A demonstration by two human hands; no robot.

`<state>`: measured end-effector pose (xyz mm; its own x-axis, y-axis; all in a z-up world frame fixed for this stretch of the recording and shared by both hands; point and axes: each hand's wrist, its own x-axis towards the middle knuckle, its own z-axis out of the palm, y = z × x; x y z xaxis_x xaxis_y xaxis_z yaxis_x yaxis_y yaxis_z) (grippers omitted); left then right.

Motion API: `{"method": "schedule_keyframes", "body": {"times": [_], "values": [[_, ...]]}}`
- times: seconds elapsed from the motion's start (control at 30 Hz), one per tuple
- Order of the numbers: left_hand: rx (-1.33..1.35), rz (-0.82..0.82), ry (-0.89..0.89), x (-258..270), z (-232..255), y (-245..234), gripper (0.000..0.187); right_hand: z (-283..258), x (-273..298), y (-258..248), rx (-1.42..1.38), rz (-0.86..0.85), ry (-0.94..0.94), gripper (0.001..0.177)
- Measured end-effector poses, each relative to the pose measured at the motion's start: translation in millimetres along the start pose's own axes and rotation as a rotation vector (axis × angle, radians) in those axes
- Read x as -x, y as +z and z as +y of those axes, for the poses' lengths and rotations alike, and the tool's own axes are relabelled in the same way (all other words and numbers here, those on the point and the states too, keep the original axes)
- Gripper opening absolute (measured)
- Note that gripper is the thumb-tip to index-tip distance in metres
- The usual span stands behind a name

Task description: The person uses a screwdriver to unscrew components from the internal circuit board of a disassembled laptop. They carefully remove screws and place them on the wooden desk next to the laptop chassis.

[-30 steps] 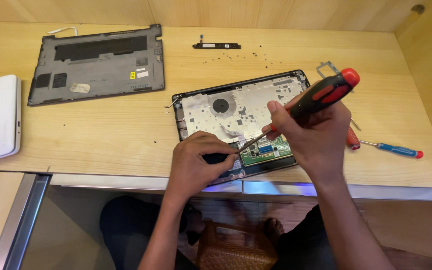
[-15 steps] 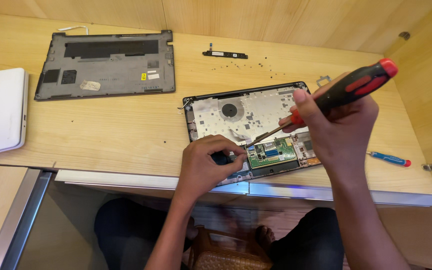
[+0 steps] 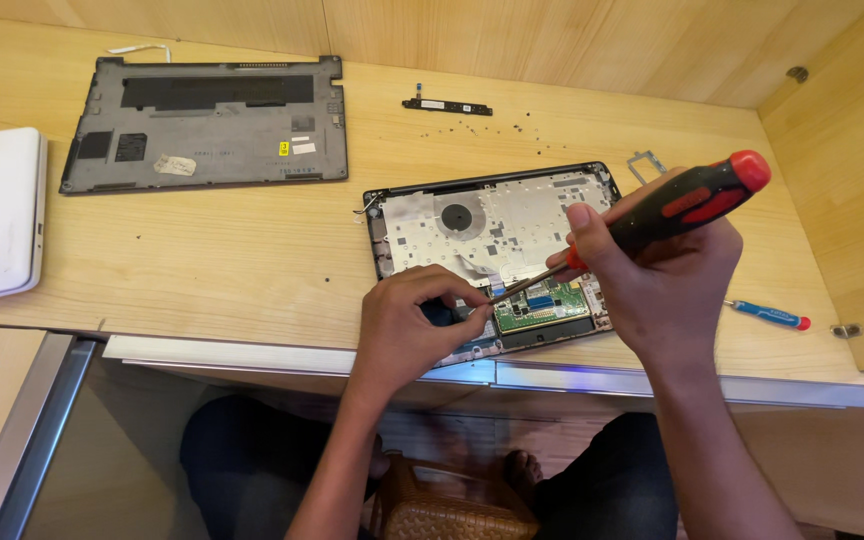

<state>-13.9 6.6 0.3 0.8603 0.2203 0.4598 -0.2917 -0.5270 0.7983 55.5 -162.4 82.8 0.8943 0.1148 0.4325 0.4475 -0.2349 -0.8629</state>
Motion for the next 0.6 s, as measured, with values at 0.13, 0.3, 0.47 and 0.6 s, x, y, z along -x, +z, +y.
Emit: {"method": "schedule_keyframes", "body": {"times": [0.13, 0.3, 0.47, 0.6], "values": [[-0.009, -0.002, -0.021, -0.2, 0.4, 0.8, 0.006, -7.9, 1.8, 3.4, -0.033, -0.029, 0.006, 0.026], [-0.003, 0.002, -0.043, 0.7, 2.8, -0.8, 0.005, -7.3, 2.8, 5.3, 0.021, -0.025, -0.006, 0.025], [-0.011, 0.002, -0.037, 1.4, -0.8, -0.2, 0.005, -5.2, 3.0, 5.0, 0.007, 0.002, 0.012, 0.025], [0.029, 0.006, -0.06, 1.0, 0.1, -0.7, 0.004, -4.8, 4.3, 4.6, -0.051, 0.015, 0.026, 0.026]]}}
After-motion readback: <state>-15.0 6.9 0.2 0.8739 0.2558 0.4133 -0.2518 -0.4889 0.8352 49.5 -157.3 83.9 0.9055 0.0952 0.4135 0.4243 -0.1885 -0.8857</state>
